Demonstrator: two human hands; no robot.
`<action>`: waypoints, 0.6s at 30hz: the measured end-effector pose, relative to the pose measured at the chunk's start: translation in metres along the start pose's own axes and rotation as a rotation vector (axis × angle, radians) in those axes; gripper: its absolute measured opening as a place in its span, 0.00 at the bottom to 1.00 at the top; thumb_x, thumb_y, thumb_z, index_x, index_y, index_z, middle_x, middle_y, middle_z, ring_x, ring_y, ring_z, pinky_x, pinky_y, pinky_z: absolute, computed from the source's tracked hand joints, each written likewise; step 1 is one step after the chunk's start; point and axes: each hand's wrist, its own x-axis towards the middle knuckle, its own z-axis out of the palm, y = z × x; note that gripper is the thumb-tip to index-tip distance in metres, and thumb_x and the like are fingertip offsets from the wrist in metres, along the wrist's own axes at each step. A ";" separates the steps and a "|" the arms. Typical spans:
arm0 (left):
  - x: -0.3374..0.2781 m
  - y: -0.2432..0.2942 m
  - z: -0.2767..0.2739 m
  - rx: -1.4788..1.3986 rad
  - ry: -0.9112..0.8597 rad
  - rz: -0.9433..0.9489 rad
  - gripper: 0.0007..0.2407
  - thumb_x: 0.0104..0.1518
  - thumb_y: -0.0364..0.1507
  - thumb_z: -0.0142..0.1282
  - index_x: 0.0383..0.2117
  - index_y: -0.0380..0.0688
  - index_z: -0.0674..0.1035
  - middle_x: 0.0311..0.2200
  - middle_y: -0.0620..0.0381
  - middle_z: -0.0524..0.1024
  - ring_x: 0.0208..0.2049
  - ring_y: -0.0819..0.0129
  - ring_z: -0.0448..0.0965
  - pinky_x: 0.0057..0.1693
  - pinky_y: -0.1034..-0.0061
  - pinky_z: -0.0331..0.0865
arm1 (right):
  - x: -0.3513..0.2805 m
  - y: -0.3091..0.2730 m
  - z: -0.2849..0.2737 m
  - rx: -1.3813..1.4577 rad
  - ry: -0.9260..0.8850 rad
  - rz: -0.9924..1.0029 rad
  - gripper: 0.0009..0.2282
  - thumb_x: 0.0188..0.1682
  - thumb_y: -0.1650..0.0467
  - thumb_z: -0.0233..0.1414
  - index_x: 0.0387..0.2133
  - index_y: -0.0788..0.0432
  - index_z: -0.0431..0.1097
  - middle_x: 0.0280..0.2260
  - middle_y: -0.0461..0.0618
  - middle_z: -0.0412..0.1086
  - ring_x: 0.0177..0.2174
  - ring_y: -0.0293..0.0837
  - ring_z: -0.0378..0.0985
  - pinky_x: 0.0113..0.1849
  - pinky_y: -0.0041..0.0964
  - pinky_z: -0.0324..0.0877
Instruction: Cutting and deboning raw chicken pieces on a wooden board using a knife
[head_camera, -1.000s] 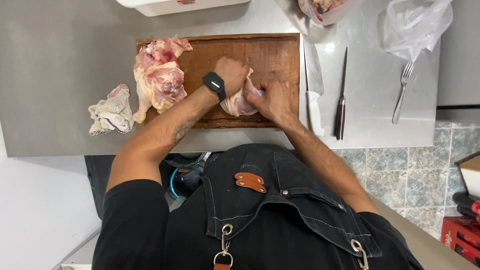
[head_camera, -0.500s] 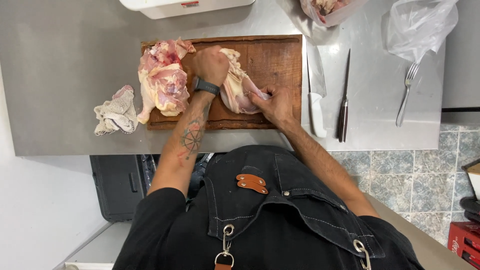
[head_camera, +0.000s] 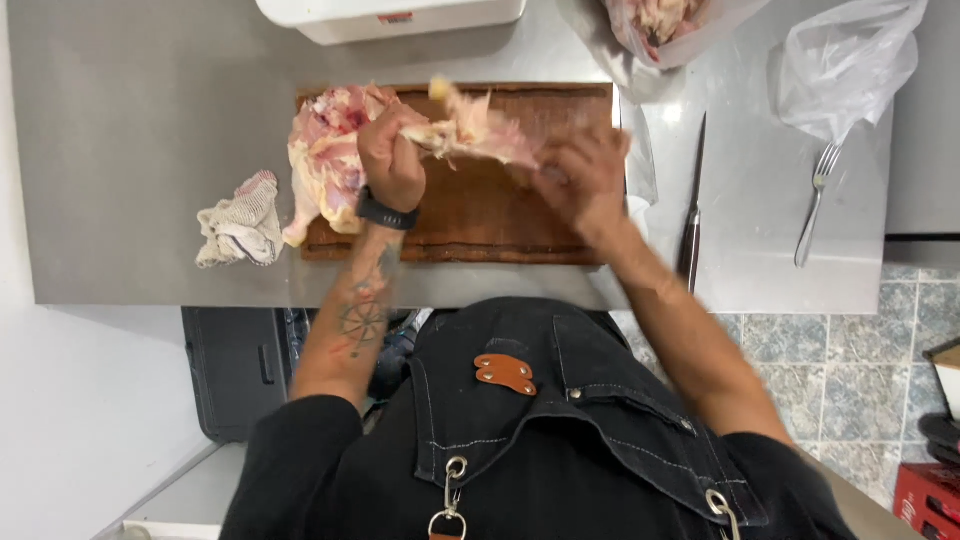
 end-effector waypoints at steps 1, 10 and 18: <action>-0.022 -0.006 -0.008 0.000 0.000 -0.012 0.11 0.55 0.20 0.45 0.20 0.40 0.81 0.21 0.50 0.79 0.25 0.58 0.80 0.38 0.73 0.73 | 0.004 0.008 0.001 0.003 -0.010 0.007 0.12 0.41 0.66 0.75 0.33 0.47 0.78 0.38 0.43 0.79 0.41 0.52 0.77 0.47 0.52 0.61; -0.112 -0.025 -0.006 0.627 -0.440 0.340 0.10 0.50 0.26 0.58 0.38 0.51 0.86 0.48 0.58 0.82 0.52 0.53 0.81 0.54 0.60 0.73 | -0.030 0.020 -0.017 -0.203 -0.385 0.162 0.10 0.45 0.68 0.67 0.42 0.48 0.84 0.44 0.43 0.78 0.45 0.47 0.75 0.51 0.49 0.64; -0.086 0.014 0.029 0.910 -0.572 0.216 0.19 0.45 0.36 0.63 0.43 0.41 0.87 0.46 0.49 0.82 0.54 0.49 0.75 0.53 0.57 0.64 | 0.001 -0.035 -0.011 -0.037 -0.314 0.236 0.16 0.48 0.68 0.68 0.50 0.52 0.81 0.48 0.55 0.77 0.48 0.59 0.81 0.47 0.50 0.69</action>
